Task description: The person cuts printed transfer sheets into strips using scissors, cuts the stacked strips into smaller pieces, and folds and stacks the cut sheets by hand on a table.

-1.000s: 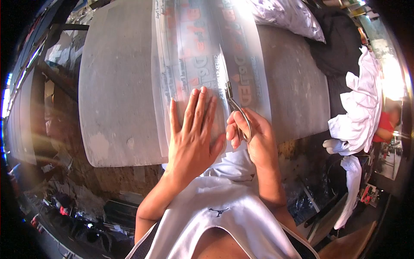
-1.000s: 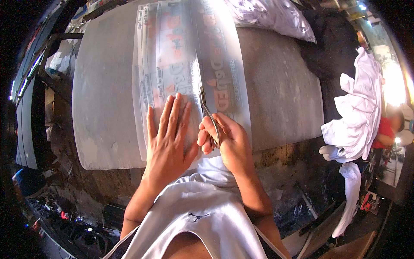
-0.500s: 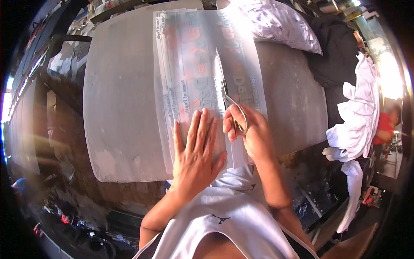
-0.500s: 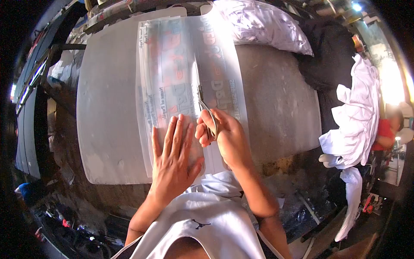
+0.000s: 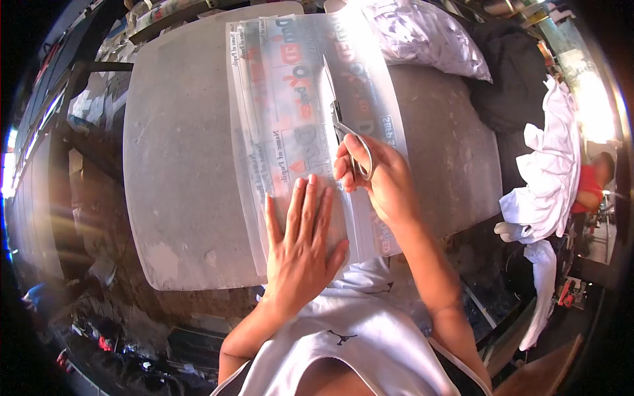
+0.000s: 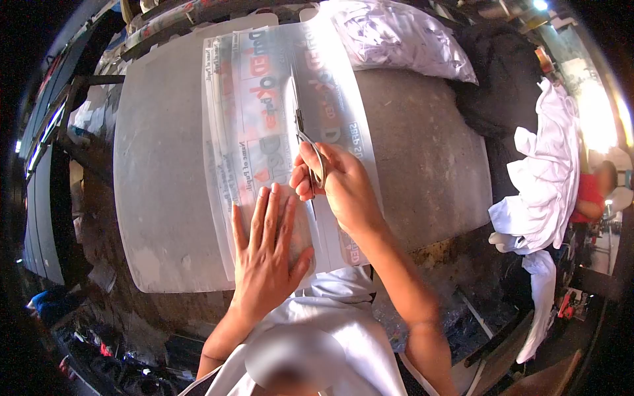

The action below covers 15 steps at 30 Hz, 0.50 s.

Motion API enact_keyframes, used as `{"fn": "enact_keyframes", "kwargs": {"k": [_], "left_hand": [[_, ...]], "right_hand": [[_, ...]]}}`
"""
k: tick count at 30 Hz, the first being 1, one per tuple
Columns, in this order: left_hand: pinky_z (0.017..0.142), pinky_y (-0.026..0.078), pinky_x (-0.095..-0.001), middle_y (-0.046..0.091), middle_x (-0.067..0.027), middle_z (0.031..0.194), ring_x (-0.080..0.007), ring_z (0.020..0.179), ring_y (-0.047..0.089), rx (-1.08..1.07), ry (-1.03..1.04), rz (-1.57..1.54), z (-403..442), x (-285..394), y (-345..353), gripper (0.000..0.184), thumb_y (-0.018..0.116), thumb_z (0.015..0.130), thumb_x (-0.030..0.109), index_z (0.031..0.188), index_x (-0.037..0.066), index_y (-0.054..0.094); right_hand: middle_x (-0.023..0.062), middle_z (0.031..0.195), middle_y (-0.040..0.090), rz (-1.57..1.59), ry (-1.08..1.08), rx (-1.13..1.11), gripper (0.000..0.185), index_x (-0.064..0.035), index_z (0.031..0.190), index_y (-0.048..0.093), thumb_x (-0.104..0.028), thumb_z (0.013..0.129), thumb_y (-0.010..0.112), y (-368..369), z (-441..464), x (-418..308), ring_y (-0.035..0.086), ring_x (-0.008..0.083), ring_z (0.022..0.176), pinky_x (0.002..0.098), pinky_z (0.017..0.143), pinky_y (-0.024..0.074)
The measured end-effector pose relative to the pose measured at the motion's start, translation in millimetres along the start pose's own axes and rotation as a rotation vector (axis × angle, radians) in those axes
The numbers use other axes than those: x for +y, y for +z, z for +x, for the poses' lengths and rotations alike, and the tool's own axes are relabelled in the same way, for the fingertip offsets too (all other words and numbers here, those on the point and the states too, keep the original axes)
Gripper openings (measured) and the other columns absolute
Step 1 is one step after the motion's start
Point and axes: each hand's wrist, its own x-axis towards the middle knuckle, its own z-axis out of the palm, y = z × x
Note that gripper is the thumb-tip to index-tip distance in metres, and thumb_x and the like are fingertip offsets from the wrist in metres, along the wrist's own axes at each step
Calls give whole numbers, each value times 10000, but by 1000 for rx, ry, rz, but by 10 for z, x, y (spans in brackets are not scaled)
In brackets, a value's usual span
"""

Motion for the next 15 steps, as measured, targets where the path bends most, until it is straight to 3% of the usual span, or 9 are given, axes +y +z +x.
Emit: {"fn": "enact_keyframes", "kwargs": {"k": [15], "left_hand": [[1264, 65, -667, 256, -214, 1694, -366, 1592, 213, 9, 7, -41, -15, -19, -1, 883, 688, 923, 392, 1624, 16, 305]], "right_hand": [[21, 765, 666, -153, -20, -25, 356, -47, 934, 649, -367, 1083, 602, -96, 317, -157, 627, 83, 650, 252, 627, 524]]}}
